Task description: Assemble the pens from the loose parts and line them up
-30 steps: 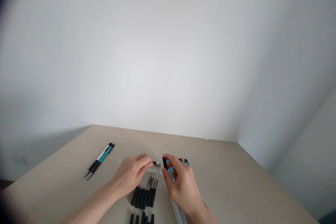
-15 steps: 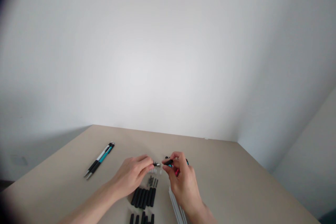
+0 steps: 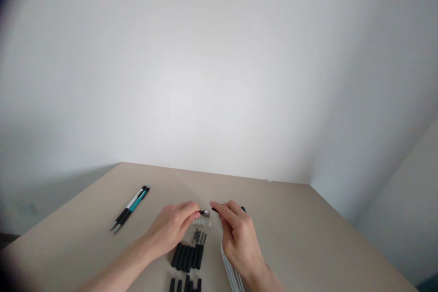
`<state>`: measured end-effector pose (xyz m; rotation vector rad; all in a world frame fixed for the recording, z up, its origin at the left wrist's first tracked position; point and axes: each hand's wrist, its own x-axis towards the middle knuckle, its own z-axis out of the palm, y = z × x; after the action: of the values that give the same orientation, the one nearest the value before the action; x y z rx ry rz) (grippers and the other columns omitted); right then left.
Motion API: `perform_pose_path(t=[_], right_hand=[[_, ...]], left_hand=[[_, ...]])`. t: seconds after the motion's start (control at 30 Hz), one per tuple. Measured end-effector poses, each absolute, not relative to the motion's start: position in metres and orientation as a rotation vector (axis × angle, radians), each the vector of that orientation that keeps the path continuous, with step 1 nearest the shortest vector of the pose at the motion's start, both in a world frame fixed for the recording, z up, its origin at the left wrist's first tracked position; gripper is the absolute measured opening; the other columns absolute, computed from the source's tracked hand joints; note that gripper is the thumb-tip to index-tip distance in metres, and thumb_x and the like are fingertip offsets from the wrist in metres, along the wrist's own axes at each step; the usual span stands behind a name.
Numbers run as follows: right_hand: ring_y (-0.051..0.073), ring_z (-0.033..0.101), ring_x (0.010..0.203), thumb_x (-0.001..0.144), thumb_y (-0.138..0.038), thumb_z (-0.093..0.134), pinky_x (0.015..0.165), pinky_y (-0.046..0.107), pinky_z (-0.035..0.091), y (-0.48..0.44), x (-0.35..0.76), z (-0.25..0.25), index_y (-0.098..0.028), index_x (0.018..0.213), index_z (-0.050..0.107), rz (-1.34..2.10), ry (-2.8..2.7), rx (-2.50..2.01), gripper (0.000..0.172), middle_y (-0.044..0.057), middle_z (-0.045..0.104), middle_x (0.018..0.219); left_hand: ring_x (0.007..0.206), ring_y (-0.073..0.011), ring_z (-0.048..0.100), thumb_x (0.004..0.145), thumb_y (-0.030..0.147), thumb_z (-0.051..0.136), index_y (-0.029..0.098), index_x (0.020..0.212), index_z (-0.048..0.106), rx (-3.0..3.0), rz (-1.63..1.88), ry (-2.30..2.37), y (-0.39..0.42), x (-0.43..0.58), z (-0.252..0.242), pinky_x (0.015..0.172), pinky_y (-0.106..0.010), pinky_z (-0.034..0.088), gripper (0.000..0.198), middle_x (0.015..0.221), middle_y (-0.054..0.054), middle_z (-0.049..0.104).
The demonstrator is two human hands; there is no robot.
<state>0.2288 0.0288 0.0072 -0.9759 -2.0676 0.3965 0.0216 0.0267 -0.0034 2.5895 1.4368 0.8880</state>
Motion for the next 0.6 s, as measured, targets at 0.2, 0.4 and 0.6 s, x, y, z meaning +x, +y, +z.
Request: perform_pose_path(t=[0.2,0.4,0.6], right_hand=[[0.018,0.062,0.076,0.094,-0.026,0.038,0.068,0.026,0.048,0.0282,0.2303,0.0050,-0.018,0.100,0.058,0.381,-2.009,-1.043,0.022,0.007,0.066,0.086],[0.017,0.059,0.068,0.095,-0.026,0.037,0.062,0.025,0.043,0.0262,0.2294,0.0076,-0.019,0.089,0.058,0.341,-2.031,-1.028,0.023,0.005,0.063,0.077],[0.017,0.059,0.073,0.094,-0.022,0.039,0.064,0.025,0.043,0.0264,0.2261,0.0077,-0.020,0.093,0.059,0.385,-2.087,-0.993,0.021,0.005,0.064,0.082]], left_hand=[[0.063,-0.0141,0.062,0.099,0.027,0.038,0.023,0.083,0.057,2.607,0.862,1.444,0.0283,0.0209,-0.0061,0.055,-0.021,0.037,0.025,0.072,0.002,0.065],[0.064,-0.0150,0.063,0.099,0.027,0.038,0.023,0.083,0.056,2.635,0.798,1.469,0.0268,0.0213,-0.0043,0.055,-0.021,0.037,0.025,0.072,0.002,0.065],[0.066,-0.0170,0.066,0.097,0.027,0.044,0.023,0.087,0.055,2.616,0.730,1.466,0.0267,0.0214,-0.0050,0.054,-0.022,0.038,0.016,0.076,0.003,0.069]])
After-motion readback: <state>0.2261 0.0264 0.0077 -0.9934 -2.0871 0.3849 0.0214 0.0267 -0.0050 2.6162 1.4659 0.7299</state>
